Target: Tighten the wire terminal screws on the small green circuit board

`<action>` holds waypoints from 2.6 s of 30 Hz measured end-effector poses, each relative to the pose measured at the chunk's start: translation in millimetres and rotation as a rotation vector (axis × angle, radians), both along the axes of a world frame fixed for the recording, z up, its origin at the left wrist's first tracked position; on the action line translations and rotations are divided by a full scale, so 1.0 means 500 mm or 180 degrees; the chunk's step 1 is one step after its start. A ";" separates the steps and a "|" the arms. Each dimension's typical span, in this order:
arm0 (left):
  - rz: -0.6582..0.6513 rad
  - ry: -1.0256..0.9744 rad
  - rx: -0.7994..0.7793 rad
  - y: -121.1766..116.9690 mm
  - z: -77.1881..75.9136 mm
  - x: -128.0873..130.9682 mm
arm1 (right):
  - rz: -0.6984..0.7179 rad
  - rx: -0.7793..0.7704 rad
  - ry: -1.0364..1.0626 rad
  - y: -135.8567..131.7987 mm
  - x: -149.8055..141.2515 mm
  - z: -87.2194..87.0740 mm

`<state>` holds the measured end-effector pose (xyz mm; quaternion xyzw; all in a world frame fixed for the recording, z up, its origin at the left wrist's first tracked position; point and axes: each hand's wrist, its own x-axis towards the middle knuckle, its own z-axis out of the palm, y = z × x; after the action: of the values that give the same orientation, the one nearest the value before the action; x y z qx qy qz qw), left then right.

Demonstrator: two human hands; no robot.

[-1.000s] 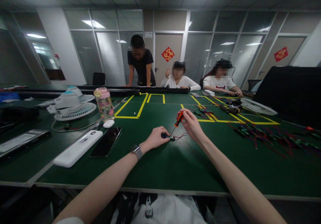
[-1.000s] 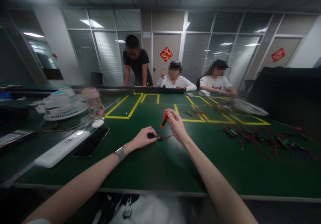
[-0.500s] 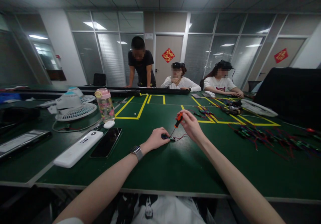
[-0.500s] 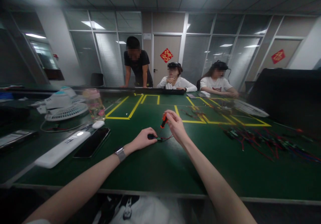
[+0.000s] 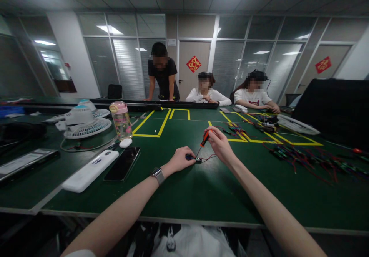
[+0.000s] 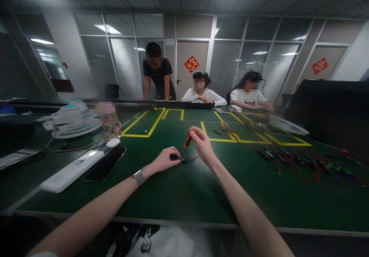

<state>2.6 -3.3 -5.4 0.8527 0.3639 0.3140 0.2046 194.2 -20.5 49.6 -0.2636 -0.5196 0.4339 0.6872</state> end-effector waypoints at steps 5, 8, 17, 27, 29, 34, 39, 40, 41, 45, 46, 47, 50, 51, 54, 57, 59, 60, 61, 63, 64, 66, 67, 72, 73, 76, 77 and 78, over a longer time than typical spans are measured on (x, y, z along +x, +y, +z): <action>-0.0021 0.0003 0.0005 0.002 -0.001 -0.001 | 0.0042 0.0028 -0.0140 0.000 0.005 0.000; -0.0027 -0.0007 0.0031 0.004 -0.004 -0.001 | 0.0274 0.0004 0.0004 -0.005 0.003 0.006; 0.0005 -0.0014 0.0011 0.004 -0.005 0.001 | 0.0033 -0.0046 0.0143 0.006 0.003 -0.005; -0.0012 0.0014 0.0015 0.006 -0.005 -0.001 | 0.0071 0.0045 -0.0051 -0.004 0.007 0.004; -0.0003 0.0019 -0.0001 0.004 -0.003 -0.001 | 0.0142 0.0021 0.0006 -0.004 0.006 0.004; -0.0010 0.0038 -0.0018 0.001 0.002 -0.001 | 0.0027 -0.0066 0.0112 0.003 0.004 -0.001; -0.0038 0.0044 -0.0018 0.003 0.000 -0.002 | -0.0029 -0.0006 -0.0087 -0.001 0.005 0.003; -0.0039 0.0041 -0.0004 0.004 -0.001 -0.003 | 0.0004 -0.0005 -0.0102 -0.003 0.006 0.006; -0.0044 0.0035 0.0010 0.005 -0.003 -0.003 | 0.0054 -0.0008 -0.0101 -0.006 0.006 0.009; -0.0052 -0.0005 0.0010 0.007 -0.007 -0.003 | 0.0261 -0.0060 -0.0135 -0.007 0.009 0.021; -0.0056 -0.0006 -0.0001 0.007 -0.007 -0.004 | 0.0265 -0.0068 -0.0200 -0.005 0.010 0.023; -0.0059 -0.0005 -0.0009 0.007 -0.006 -0.004 | 0.0235 -0.0072 -0.0269 -0.001 0.010 0.025; -0.0069 -0.0004 -0.0020 0.006 -0.005 -0.005 | -0.0017 -0.0088 -0.0465 0.015 0.007 0.029; -0.0064 0.0000 -0.0026 0.005 -0.005 -0.005 | -0.0151 -0.0083 -0.0511 0.020 0.004 0.029; -0.0033 0.0007 -0.0035 0.005 -0.004 -0.004 | -0.0560 0.0040 -0.0534 0.030 -0.006 0.028; -0.0020 0.0020 -0.0033 0.006 -0.004 -0.003 | -0.0666 0.0190 -0.0581 0.024 -0.013 0.027; -0.0019 0.0034 -0.0026 0.006 -0.003 -0.002 | -0.0521 0.0288 -0.0675 0.015 -0.015 0.026; -0.0018 0.0036 -0.0022 0.006 -0.003 -0.002 | -0.0433 0.0333 -0.0655 0.011 -0.015 0.025; -0.0022 0.0034 -0.0017 0.006 -0.003 -0.001 | -0.0361 0.0363 -0.0624 0.007 -0.015 0.024; -0.0043 0.0021 -0.0016 0.006 -0.003 -0.002 | -0.0280 0.0369 -0.0524 0.005 -0.016 0.021; -0.0052 0.0017 -0.0020 0.006 -0.003 -0.002 | -0.0267 0.0352 -0.0491 0.005 -0.016 0.018; -0.0065 0.0014 -0.0031 0.007 -0.003 -0.003 | -0.0306 0.0323 -0.0468 0.010 -0.016 0.013; -0.0062 0.0012 -0.0036 0.007 -0.003 -0.004 | -0.0340 0.0314 -0.0470 0.013 -0.016 0.011; -0.0050 0.0016 -0.0032 0.008 -0.005 -0.004 | -0.0135 0.0130 -0.0260 0.012 -0.016 0.013; -0.0048 0.0015 -0.0027 0.007 -0.004 -0.003 | 0.0032 0.0051 -0.0183 0.009 -0.017 0.016; -0.0035 0.0017 -0.0021 0.006 -0.003 -0.002 | 0.0399 -0.0132 -0.0010 0.000 -0.021 0.023; -0.0030 0.0021 -0.0017 0.006 -0.002 -0.002 | 0.0438 -0.0157 0.0031 -0.001 -0.022 0.025; -0.0025 0.0027 -0.0013 0.005 -0.002 -0.002 | 0.0439 -0.0161 0.0060 -0.001 -0.023 0.025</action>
<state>1.7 -0.7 -6.2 0.8551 0.3620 0.3088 0.2061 182.8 -21.2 62.2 -0.2404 -0.5188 0.4957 0.6537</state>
